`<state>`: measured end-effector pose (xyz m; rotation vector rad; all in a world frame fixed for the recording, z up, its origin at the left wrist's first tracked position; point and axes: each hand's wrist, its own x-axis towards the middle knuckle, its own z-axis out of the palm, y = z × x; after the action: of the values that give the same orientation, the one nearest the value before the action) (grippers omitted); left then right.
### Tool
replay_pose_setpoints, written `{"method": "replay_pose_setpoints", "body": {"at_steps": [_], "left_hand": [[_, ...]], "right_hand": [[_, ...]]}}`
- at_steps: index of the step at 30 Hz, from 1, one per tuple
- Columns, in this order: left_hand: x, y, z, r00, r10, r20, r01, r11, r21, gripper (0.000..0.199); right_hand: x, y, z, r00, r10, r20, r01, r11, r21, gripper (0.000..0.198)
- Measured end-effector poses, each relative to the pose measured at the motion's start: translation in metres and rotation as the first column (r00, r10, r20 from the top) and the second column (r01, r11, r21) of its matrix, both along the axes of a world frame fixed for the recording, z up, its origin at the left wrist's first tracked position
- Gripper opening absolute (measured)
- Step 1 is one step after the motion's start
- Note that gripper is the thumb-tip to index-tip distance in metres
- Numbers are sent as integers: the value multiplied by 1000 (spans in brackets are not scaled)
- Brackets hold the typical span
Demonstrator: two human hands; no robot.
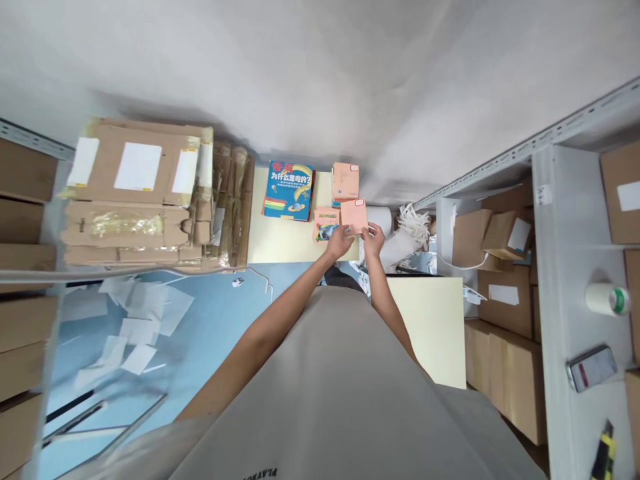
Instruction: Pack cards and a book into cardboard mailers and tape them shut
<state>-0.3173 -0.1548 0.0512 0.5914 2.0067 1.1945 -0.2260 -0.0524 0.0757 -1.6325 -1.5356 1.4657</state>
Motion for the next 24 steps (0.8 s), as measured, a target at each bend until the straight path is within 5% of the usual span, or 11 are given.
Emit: {"method": "replay_pose_setpoints", "body": {"at_steps": [8,15,21,24], "left_hand": [[89,-86,0,995,-80,-65,83,995,47,76],[175,-142,-2,943,-311,-118,322,943,87,45],[236,-168,-3,876,-479,63,462,869,177,7],[256,-167,7,777,-573,261,511,816,272,14]], "right_hand": [[118,-90,13,990,-104,92,87,981,173,35],[229,-151,29,999,-16,27,12,986,164,31],[311,-180,45,998,-57,21,51,977,209,32],[348,-190,57,997,-75,37,63,966,250,39]]}}
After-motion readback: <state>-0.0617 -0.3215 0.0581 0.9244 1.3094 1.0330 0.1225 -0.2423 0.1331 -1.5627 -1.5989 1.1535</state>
